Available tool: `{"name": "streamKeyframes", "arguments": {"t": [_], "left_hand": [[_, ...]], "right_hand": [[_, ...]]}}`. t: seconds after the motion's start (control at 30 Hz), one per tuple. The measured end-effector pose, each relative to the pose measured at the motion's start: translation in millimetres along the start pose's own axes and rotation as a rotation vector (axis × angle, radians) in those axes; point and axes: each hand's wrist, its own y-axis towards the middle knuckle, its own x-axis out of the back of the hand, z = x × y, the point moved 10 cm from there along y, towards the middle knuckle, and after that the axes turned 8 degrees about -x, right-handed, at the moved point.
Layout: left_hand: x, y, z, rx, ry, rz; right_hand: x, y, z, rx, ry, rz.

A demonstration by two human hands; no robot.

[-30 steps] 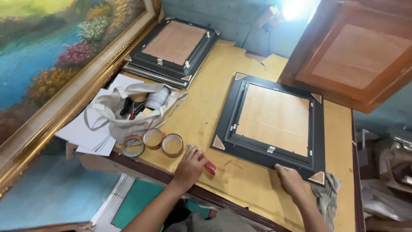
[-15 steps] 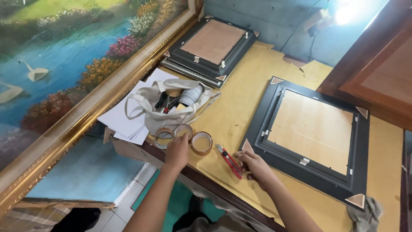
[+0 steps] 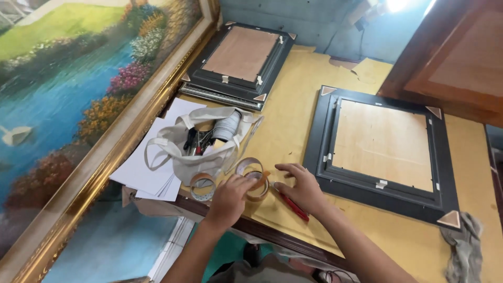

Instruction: Applying brown adhesive tape to the back of a picture frame to seal the backing.

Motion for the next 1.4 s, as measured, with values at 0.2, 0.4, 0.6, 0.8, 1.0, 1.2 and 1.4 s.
{"name": "streamKeyframes", "arguments": {"t": [0.2,0.4,0.6,0.8,1.0,1.2,1.4], "left_hand": [[-10.7,22.0,-37.9,-0.253,0.009,0.099],[-11.2,51.7,-81.6,-0.478,0.015,0.123],[-23.5,86.1,-128.1,-0.704,-0.15,0.023],[-13.2,109.2,-180.2,-0.691,-0.215,0.014],[-70.3,132.2,-177.9,-0.539,-0.138,0.023],[-67.6,135.0,-169.3,-0.472,-0.054,-0.031],[-53.4,130.7,-169.9,-0.508,0.117,-0.115]], "right_hand": [[16.2,-10.2,-13.7,0.153,-0.018,-0.198],[52.7,-34.0,-55.6,0.069,-0.037,-0.392],[108.5,-65.7,-69.1,-0.107,0.008,-0.477],[144.2,-79.0,-104.8,-0.244,0.038,-0.474],[142.1,-69.8,-141.7,-0.341,0.02,-0.296],[146.1,-50.7,-149.3,-0.256,0.015,-0.218],[163.9,-47.7,-131.9,-0.202,-0.053,-0.195]]}}
